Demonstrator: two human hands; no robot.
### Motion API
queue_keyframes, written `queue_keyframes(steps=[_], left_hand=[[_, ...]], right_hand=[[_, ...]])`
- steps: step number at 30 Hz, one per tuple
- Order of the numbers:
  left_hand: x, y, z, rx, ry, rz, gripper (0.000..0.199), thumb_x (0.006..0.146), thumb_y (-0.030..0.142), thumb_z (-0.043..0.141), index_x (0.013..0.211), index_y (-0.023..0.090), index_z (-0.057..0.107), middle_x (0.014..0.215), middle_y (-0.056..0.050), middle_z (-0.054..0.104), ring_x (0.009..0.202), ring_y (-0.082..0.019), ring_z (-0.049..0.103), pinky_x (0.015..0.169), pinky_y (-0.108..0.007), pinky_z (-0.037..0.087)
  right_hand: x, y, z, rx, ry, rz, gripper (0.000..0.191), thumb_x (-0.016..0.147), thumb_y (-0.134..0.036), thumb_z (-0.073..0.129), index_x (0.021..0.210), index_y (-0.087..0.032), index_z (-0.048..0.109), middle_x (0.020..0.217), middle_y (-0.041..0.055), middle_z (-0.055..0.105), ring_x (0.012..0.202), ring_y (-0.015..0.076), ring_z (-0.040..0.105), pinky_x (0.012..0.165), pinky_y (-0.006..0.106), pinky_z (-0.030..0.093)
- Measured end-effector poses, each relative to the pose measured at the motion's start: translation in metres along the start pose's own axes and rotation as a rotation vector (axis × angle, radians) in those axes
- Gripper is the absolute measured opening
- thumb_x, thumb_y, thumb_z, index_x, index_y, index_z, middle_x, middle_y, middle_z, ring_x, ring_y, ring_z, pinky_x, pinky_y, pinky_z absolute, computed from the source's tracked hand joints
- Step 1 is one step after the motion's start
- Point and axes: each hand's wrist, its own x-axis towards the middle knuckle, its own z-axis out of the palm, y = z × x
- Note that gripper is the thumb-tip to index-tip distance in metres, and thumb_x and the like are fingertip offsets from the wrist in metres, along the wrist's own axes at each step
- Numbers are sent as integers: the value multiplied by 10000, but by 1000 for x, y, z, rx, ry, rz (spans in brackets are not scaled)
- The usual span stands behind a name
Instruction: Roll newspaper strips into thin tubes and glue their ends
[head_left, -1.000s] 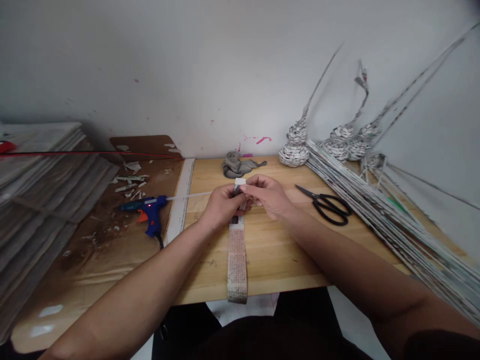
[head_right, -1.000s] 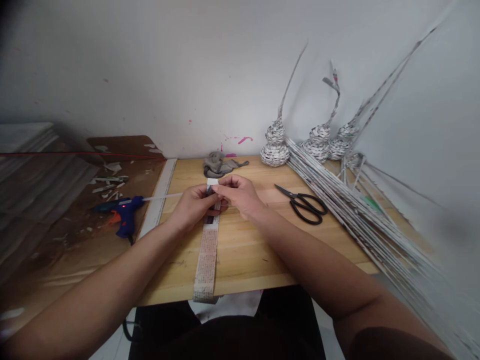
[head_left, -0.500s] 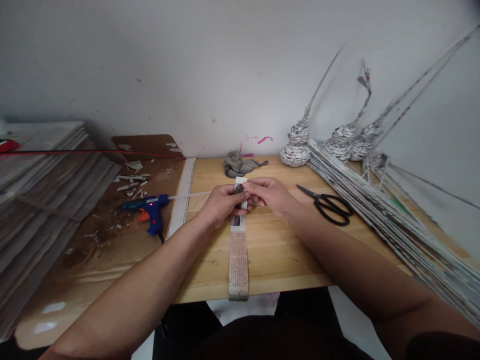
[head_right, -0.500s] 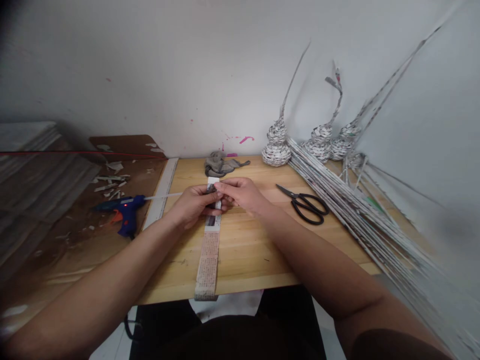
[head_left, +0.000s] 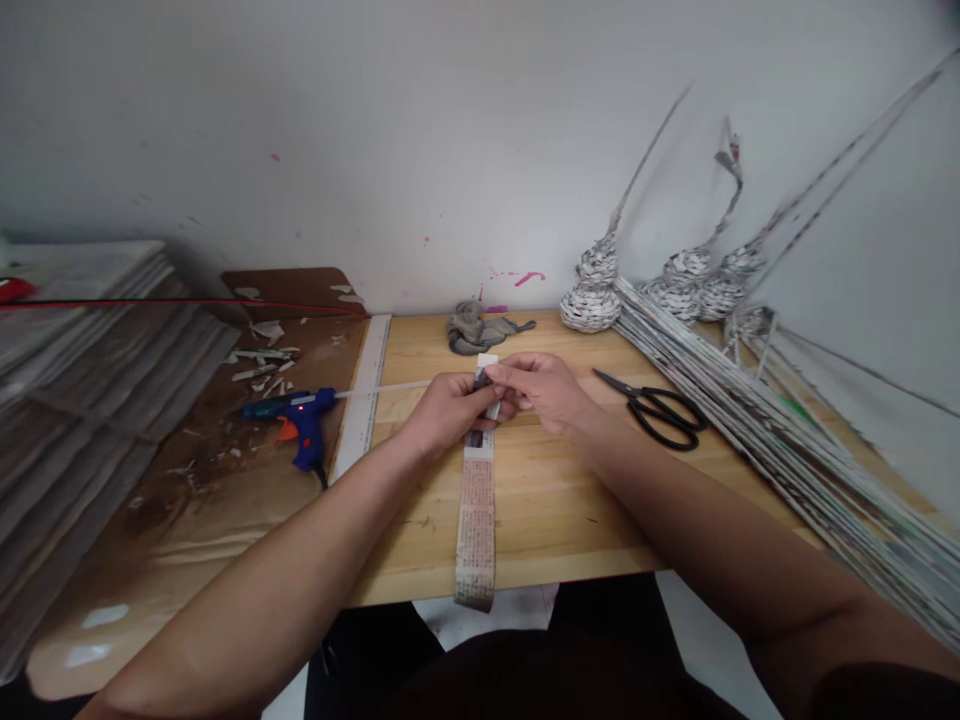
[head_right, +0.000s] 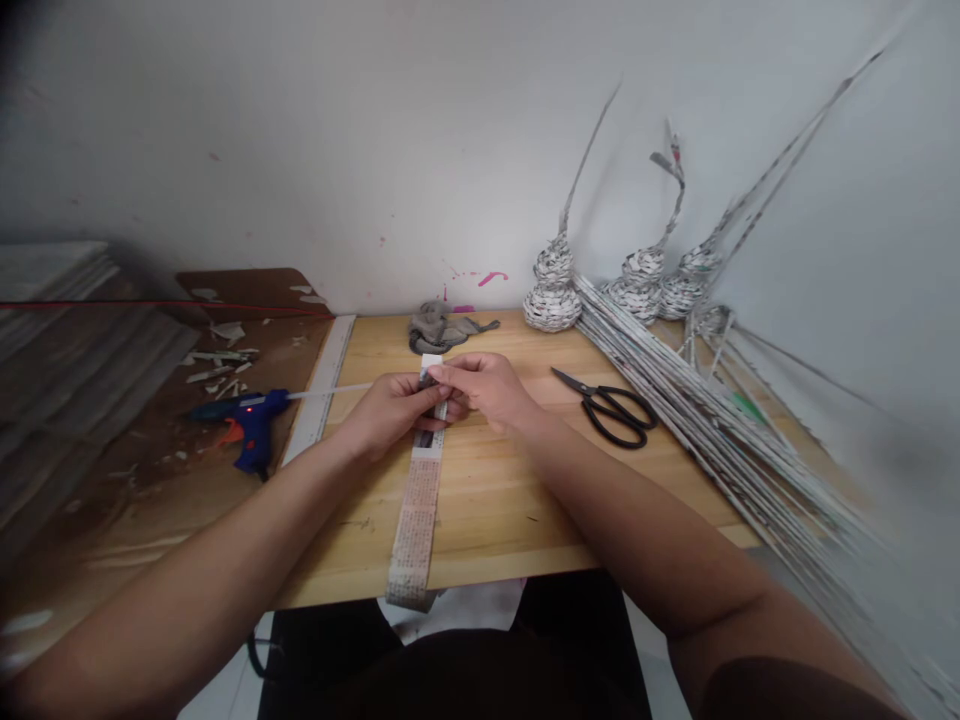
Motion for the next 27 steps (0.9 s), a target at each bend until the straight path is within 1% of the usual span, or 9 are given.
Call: queue_keyframes(steps=[3,6,11,14,17,20,23,27], left_hand=[[-2,2,2,20,-40,11,277,810,418,667,867,154,732,867,-89,736,774,-142,666,697,-259,518],[-4,4,3,28,-66,17,278,824,410,646,878,151,732,875,-95,736,772,-146,666,695,-267,523],[-4,6,5,20,-88,24,268,820,395,643,862,144,726,827,-88,729,748,-146,662,694,-277,530],[-4,5,5,28,-104,49,268,809,398,656,861,143,721,823,-83,722,770,-153,662,717,-291,534],[-6,5,5,74,-84,69,280,789,412,683,846,140,716,824,-82,717,775,-158,660,723,-295,531],[-7,4,6,137,-52,94,308,787,442,682,850,142,715,823,-82,717,750,-159,655,683,-284,524],[-7,3,6,177,-33,95,325,810,466,645,819,148,716,802,-78,717,721,-156,650,642,-266,511],[-4,0,6,144,-58,69,338,834,469,609,803,150,718,808,-83,721,759,-164,663,682,-276,520]], right_hand=[[0,0,0,6,-14,-7,306,640,-376,830,673,-130,651,462,-35,557,355,81,495,340,202,373],[-1,0,0,-17,-11,2,313,648,-385,824,657,-144,626,422,-49,525,331,79,471,324,203,368],[-3,-1,0,-32,-8,4,320,655,-393,818,658,-152,608,439,-47,541,329,83,486,314,200,376],[-3,-1,1,-22,-2,16,321,641,-391,826,669,-154,610,459,-47,553,331,80,482,315,201,388],[-3,-1,1,-14,16,46,335,616,-388,839,666,-159,600,473,-48,556,350,78,489,326,195,403],[-4,-1,2,1,14,57,353,603,-391,848,661,-165,583,481,-54,548,375,82,506,354,200,433],[-5,0,2,1,-9,41,363,618,-401,843,660,-170,567,481,-54,541,383,88,510,362,207,430],[-5,2,2,-64,-30,-20,377,660,-426,818,652,-178,534,462,-54,533,361,90,491,347,209,398]])
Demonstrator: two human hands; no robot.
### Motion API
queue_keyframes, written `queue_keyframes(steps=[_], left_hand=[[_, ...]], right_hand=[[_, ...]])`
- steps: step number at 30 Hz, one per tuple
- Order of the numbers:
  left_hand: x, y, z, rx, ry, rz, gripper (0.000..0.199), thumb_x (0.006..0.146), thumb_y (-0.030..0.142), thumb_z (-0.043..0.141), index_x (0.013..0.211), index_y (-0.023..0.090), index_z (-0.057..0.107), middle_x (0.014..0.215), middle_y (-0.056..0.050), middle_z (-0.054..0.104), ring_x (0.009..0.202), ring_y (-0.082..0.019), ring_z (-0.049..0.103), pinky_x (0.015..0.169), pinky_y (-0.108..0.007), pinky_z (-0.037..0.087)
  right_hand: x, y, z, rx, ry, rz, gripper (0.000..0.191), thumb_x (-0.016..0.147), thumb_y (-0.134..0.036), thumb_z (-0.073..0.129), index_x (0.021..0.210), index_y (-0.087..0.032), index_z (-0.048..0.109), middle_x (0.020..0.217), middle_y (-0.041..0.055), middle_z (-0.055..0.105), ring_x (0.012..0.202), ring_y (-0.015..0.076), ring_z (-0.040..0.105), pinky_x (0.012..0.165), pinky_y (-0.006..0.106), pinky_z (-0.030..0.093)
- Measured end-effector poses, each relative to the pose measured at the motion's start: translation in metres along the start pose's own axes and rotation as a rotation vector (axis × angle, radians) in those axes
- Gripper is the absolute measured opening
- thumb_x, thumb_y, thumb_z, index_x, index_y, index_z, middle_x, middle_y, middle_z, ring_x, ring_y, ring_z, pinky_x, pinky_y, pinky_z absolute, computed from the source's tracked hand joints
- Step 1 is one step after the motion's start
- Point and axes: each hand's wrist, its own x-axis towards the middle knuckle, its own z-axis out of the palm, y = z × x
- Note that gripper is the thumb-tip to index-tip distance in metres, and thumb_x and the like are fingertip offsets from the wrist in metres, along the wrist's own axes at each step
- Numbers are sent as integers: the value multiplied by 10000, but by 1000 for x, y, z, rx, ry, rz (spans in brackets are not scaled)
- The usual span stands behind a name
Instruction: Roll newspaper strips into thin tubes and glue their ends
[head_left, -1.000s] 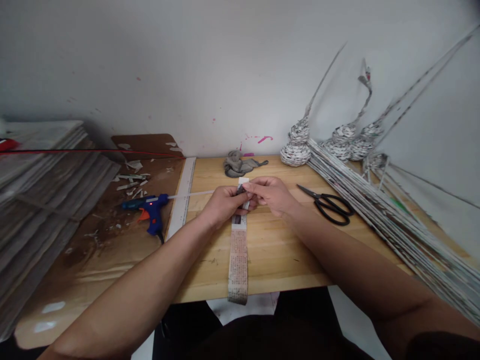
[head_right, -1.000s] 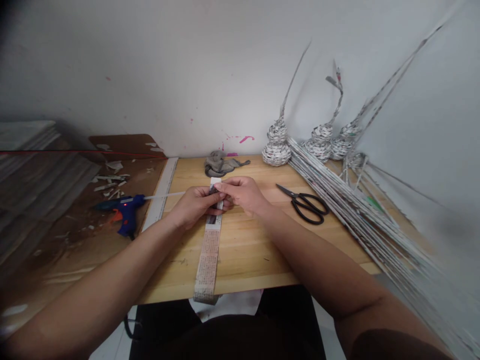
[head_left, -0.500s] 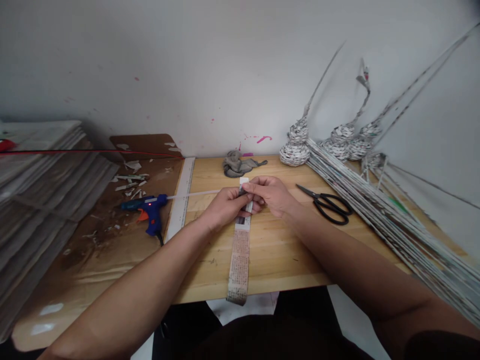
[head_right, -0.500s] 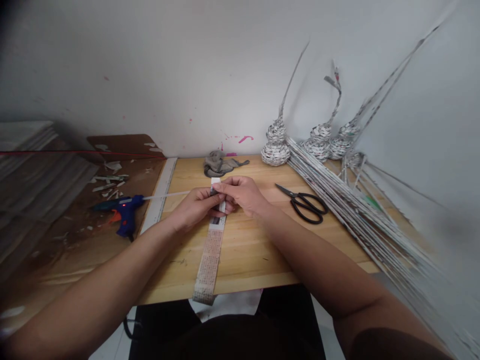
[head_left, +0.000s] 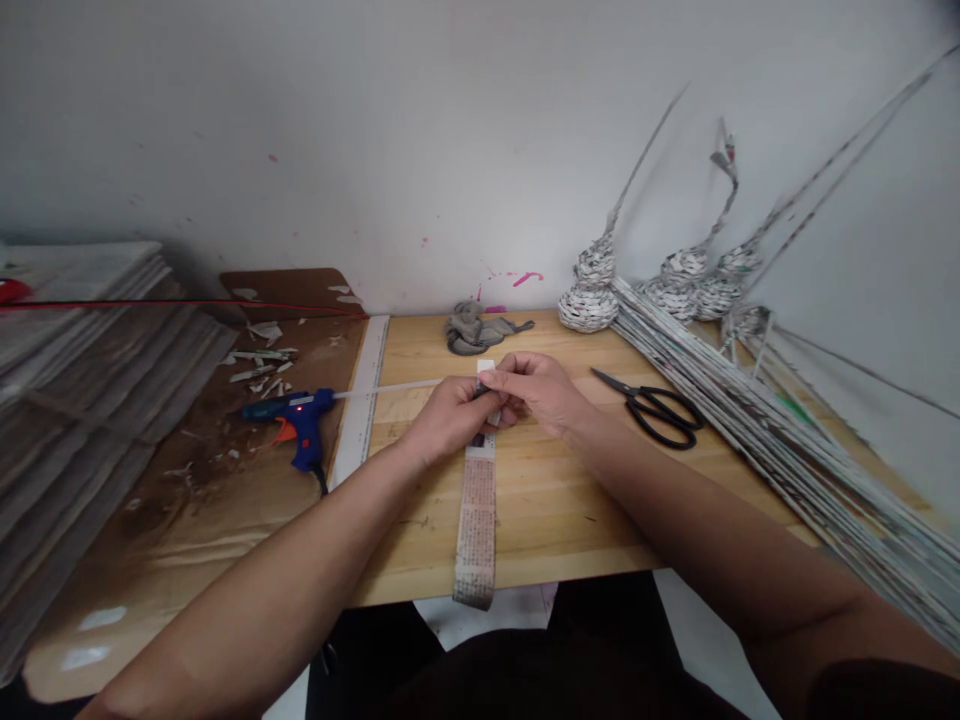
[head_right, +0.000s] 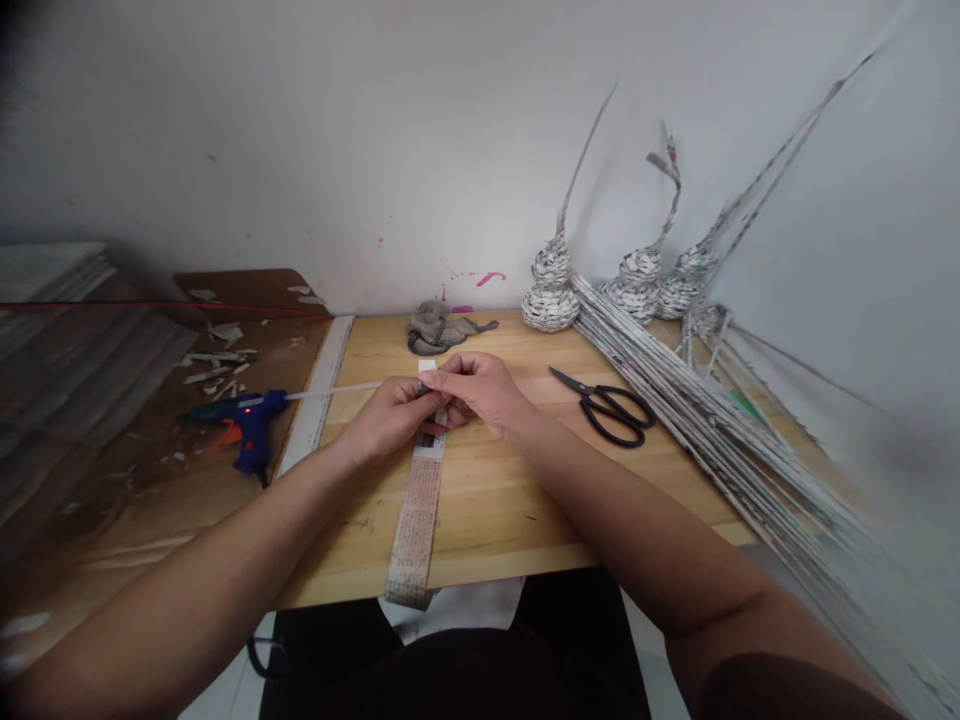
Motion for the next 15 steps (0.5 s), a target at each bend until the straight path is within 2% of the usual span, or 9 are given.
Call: queue_keyframes(steps=[3,6,8,11,15], left_hand=[[1,0,0,-53,-30,-31,336,828,468,623,810,145,715,809,-89,724,772,-166,670,701,-283,527],[0,2,-2,-120,-27,-54,351,832,477,624,854,139,717,834,-96,729,755,-155,670,688,-277,535],[-1,4,-3,-155,-33,-64,360,831,479,630,880,133,717,868,-106,731,751,-156,672,659,-271,543],[-1,6,-3,-184,-59,-88,365,825,471,643,902,122,718,882,-120,732,764,-173,684,615,-262,547],[0,5,-2,-223,-82,-95,340,824,442,659,882,113,721,875,-125,736,790,-173,697,686,-276,560]], right_hand=[[0,-3,-2,-72,-51,-38,340,729,-452,764,717,-177,564,448,-56,533,344,91,471,336,205,368],[0,-8,-7,-122,-185,-58,307,789,-442,711,855,-151,641,475,-46,552,390,85,483,382,201,384],[0,-10,-10,-143,-253,-59,295,801,-427,699,827,-136,654,492,-33,563,423,80,489,408,200,385],[0,-10,-12,-144,-247,-51,292,785,-414,712,735,-136,641,475,-28,552,409,78,465,390,205,352],[2,-6,-12,-109,-155,-49,260,747,-391,743,773,-143,669,469,-38,551,376,81,449,363,215,347]])
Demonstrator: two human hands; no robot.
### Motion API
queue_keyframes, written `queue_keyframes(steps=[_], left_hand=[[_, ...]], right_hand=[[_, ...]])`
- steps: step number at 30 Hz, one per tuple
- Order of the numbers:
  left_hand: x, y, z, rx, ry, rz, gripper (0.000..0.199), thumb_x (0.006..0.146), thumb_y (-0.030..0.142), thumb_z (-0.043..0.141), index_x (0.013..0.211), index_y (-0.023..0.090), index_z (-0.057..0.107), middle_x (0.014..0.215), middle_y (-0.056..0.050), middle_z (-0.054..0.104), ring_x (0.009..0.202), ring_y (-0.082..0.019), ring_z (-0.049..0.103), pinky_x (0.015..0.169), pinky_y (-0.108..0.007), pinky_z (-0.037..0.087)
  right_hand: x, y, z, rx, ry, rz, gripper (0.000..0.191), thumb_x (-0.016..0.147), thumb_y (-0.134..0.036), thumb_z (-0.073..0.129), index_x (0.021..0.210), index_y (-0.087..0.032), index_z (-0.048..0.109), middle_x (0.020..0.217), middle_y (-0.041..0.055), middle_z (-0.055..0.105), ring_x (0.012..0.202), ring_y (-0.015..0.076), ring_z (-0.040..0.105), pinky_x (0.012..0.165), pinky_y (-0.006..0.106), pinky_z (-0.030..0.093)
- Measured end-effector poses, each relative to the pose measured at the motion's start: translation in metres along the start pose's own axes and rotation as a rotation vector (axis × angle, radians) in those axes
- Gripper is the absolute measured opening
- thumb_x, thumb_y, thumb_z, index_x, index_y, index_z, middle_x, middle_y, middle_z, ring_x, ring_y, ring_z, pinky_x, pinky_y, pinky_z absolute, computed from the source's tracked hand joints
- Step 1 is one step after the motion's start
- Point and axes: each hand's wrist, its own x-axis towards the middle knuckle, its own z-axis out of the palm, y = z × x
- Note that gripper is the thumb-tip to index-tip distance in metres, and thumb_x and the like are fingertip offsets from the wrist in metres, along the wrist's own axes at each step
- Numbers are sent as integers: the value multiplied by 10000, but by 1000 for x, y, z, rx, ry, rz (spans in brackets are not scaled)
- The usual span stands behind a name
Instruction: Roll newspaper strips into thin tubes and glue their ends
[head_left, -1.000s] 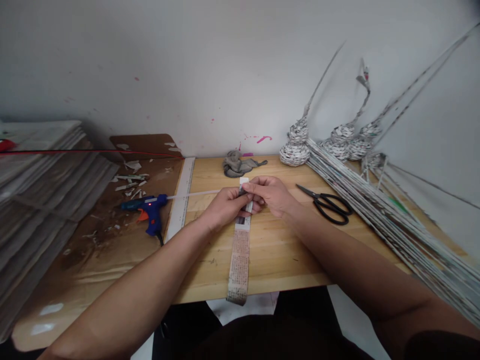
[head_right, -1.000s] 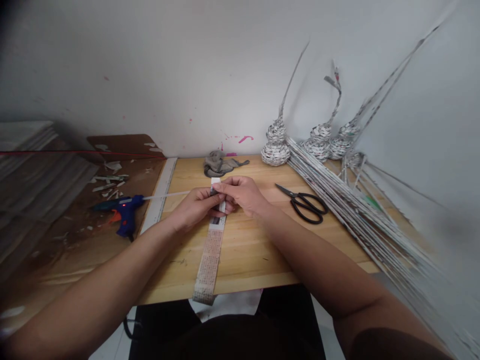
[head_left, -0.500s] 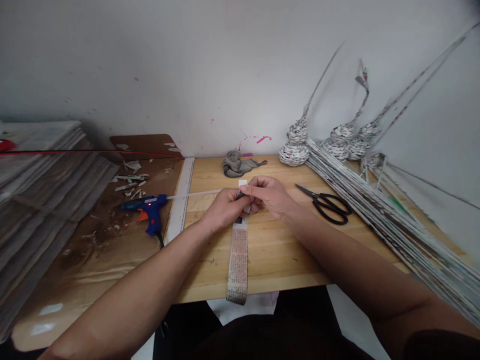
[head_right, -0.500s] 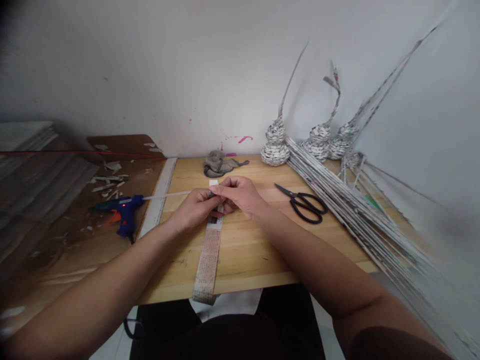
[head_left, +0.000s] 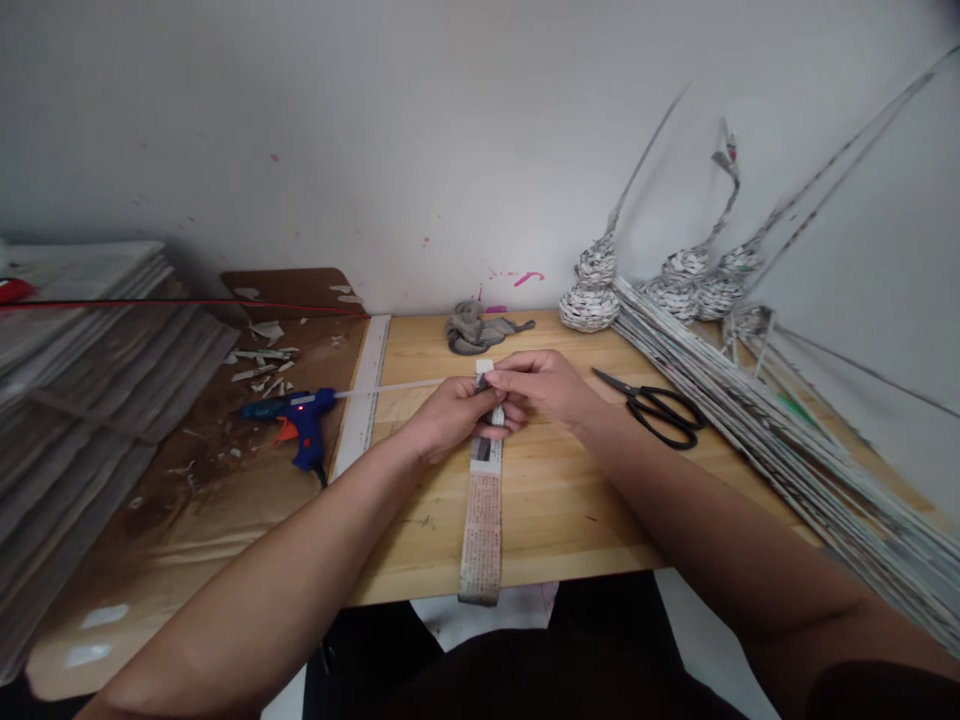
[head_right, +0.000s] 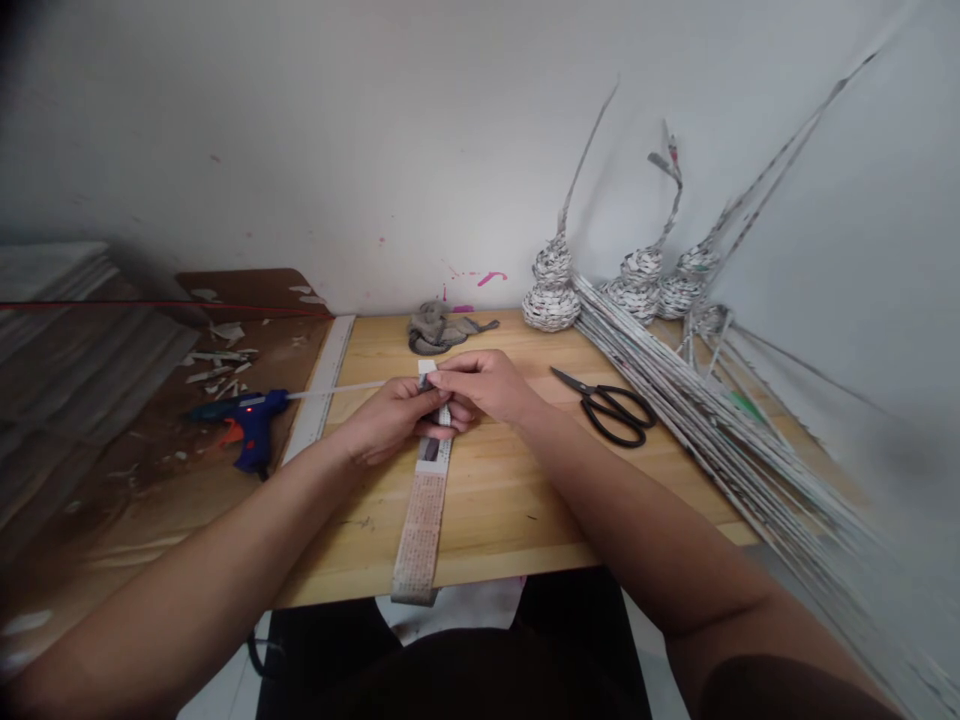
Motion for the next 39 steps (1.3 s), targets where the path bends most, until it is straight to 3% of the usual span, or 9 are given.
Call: queue_keyframes(steps=[4,16,23,28,35,39], left_hand=[[1,-2,-1,-26,-33,-20,341,829,436,656,912,113,727,878,-132,739,807,-184,703,713,-295,561],[-1,2,0,-22,-80,-39,329,813,409,666,932,107,719,852,-129,740,755,-182,702,693,-300,562],[0,1,1,-85,81,13,284,745,371,751,903,139,713,866,-77,722,716,-142,672,619,-251,552],[3,0,-1,-181,211,71,266,631,273,831,824,139,706,797,-27,685,703,-103,622,652,-234,553],[1,2,3,-83,247,104,285,635,321,831,807,138,696,780,-38,697,700,-123,644,641,-244,546],[0,4,2,-107,216,38,293,653,327,823,833,135,695,775,-47,705,695,-135,661,628,-251,546]], right_hand=[[2,1,1,31,56,48,247,700,-361,781,756,-145,676,484,-39,565,363,69,449,338,199,333],[0,1,3,135,50,95,255,686,-356,794,701,-154,638,487,-37,571,338,67,433,314,197,326],[4,0,3,58,188,25,257,660,-355,803,684,-148,653,531,-36,581,428,58,472,396,189,347],[6,3,1,76,192,8,244,654,-345,804,713,-154,664,613,-27,613,505,62,499,462,192,378],[6,7,10,259,188,71,299,671,-393,796,703,-161,610,584,-41,549,502,65,478,438,191,316],[7,8,10,296,172,85,344,713,-484,746,723,-167,611,556,-43,533,469,74,467,426,206,313]])
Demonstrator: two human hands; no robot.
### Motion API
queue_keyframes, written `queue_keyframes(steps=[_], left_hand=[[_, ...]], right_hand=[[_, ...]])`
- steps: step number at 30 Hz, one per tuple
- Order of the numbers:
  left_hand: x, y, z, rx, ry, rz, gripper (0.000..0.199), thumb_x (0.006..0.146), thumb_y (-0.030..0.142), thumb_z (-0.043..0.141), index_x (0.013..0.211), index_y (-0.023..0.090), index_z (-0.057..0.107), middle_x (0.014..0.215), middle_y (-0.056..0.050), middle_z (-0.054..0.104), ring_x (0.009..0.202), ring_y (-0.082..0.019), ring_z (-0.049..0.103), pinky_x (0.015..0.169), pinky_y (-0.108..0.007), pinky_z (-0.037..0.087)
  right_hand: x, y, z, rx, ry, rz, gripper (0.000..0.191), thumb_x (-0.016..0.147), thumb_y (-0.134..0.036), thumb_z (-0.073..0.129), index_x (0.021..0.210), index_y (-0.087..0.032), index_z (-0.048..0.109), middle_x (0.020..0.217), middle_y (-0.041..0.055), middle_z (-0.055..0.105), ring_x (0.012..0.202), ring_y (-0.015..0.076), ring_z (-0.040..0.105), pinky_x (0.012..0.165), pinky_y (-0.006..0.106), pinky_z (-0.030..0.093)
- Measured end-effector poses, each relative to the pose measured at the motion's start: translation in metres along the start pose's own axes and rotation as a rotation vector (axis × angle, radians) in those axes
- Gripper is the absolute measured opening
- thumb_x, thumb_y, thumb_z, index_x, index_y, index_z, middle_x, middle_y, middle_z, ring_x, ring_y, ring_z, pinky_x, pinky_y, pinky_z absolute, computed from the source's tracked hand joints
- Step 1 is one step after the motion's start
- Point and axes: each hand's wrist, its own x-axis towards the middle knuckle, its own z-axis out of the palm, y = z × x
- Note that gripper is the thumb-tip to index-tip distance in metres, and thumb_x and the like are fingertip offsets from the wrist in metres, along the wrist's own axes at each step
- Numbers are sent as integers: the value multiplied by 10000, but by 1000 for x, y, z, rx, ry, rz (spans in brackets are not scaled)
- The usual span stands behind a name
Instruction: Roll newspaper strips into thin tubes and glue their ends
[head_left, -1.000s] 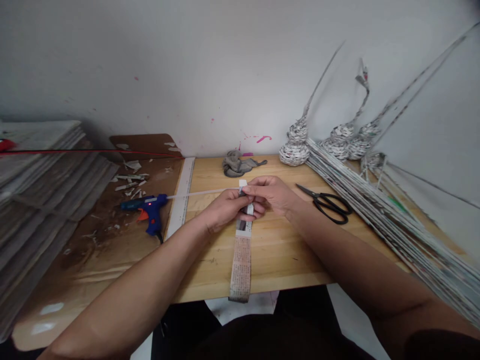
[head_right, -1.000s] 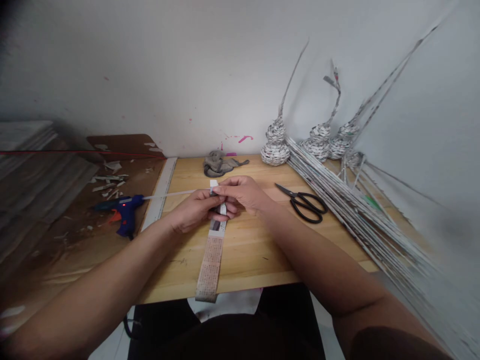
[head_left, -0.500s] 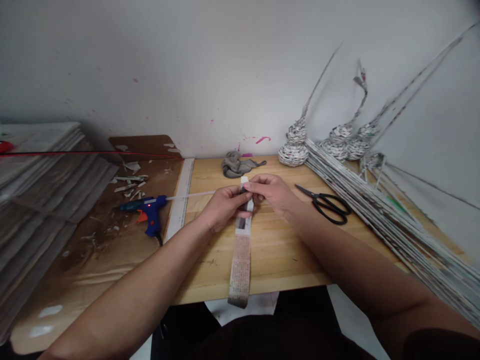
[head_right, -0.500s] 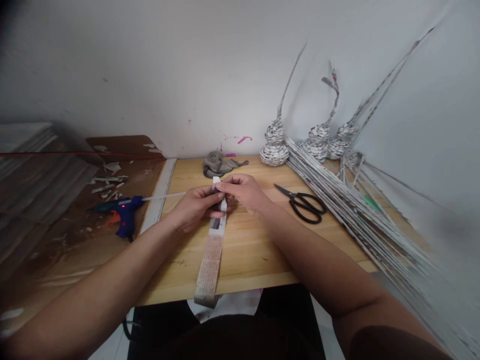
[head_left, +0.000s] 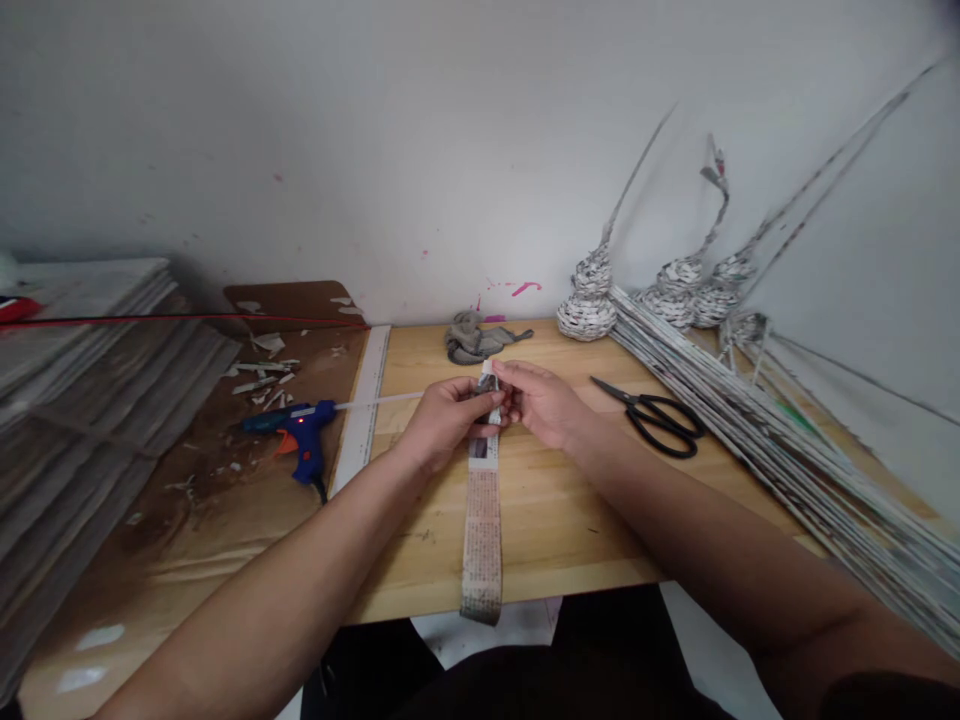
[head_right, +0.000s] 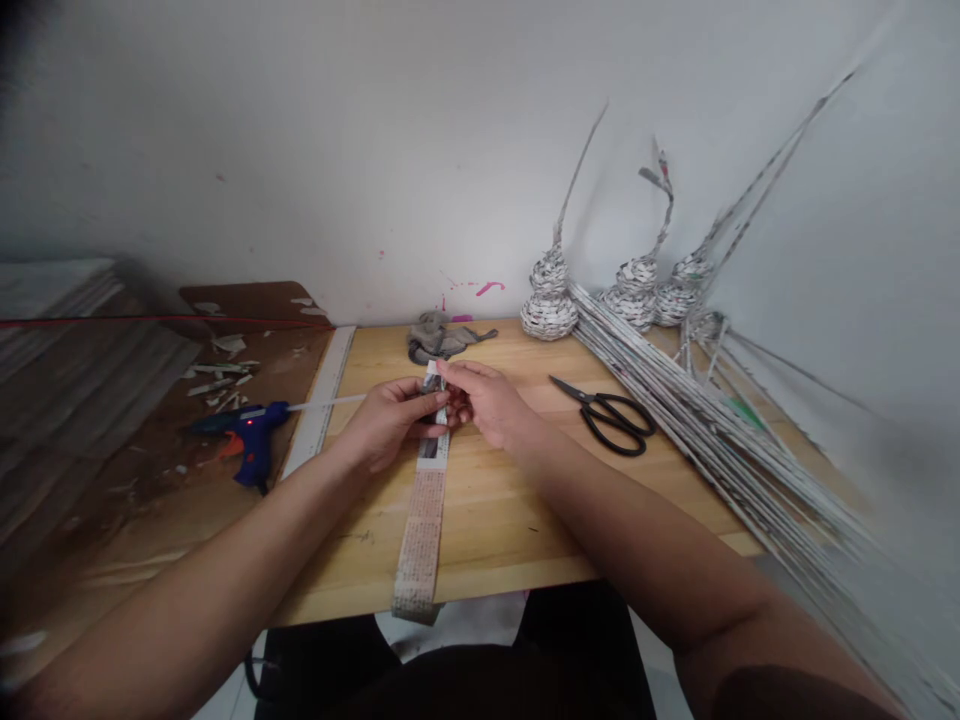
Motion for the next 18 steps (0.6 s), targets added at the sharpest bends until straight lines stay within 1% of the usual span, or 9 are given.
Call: queue_keyframes(steps=[3,5,8,12,18], left_hand=[[1,0,-2,-18,-11,-32,308,650,322,827,854,130,700,794,-56,708,698,-140,664,607,-245,544],[2,0,-4,-24,-17,-29,306,658,325,820,863,131,704,807,-56,708,702,-138,663,610,-244,545],[3,-1,-5,-17,-16,-30,286,665,320,814,851,134,702,776,-44,701,690,-133,662,626,-250,549],[4,-3,-5,26,-4,-28,272,664,326,816,814,135,694,745,-37,694,674,-123,653,637,-245,546],[3,-3,-2,85,-22,9,261,704,370,776,804,138,711,778,-51,704,681,-115,641,615,-221,522]], right_hand=[[-1,-5,-4,-122,-38,-2,389,744,-536,706,774,-152,656,573,-24,568,473,80,491,432,211,319],[-3,-10,-6,-220,-73,-12,377,723,-504,735,815,-141,691,594,-14,599,489,82,514,446,208,333],[-5,-16,-6,-276,-88,-29,323,673,-436,777,783,-138,716,580,-21,607,480,78,498,457,212,366],[-4,-17,-4,-277,-10,-68,263,651,-379,786,714,-133,719,552,-21,603,473,72,491,445,207,381],[-1,-9,-3,-148,6,-6,279,623,-370,810,700,-129,692,538,-14,616,435,84,532,429,212,418]])
